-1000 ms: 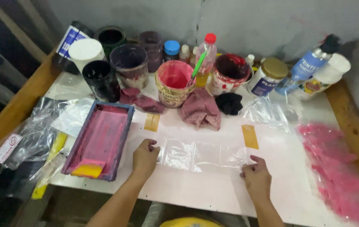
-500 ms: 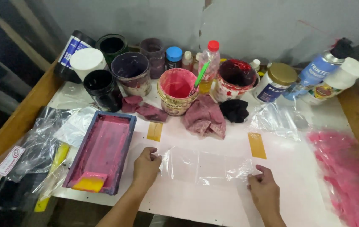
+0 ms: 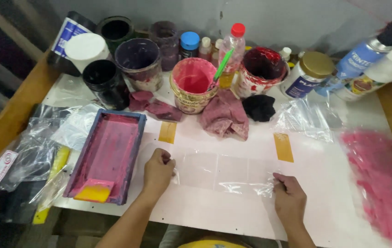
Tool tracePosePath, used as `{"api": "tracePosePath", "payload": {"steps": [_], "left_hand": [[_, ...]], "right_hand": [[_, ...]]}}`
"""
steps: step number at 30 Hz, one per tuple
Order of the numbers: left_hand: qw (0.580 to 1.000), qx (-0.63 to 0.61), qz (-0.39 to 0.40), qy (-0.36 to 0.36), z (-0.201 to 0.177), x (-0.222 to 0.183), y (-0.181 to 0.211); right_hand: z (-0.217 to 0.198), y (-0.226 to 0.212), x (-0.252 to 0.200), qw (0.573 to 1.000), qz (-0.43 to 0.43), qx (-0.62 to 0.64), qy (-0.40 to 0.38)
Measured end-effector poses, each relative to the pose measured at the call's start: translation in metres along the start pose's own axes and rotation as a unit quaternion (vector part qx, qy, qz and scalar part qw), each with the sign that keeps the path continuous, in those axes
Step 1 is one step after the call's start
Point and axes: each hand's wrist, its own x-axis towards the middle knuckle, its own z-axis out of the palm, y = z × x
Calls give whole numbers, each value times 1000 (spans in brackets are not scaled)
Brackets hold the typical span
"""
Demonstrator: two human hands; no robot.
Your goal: Preparing and cleaning small plastic bags on a workbench for screen printing, including handling a screen printing frame.
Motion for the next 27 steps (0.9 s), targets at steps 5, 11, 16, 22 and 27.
{"api": "tracePosePath", "payload": {"steps": [5, 11, 16, 22, 27], "left_hand": [[1000, -14, -5, 0, -5, -2, 6], [1000, -6, -2, -3, -5, -5, 9], [999, -41, 1, -1, -4, -3, 6], [1000, -8, -11, 3, -2, -9, 15], [1000, -14, -17, 13, -4, -17, 21]], "right_hand": [[0, 7, 11, 1000, 12, 20, 11], [-2, 3, 10, 1000, 22, 5, 7], [1, 13, 17, 1000, 23, -13, 15], [1, 2, 13, 999, 32, 5, 18], [3, 5, 13, 1000, 20, 7, 10]]}}
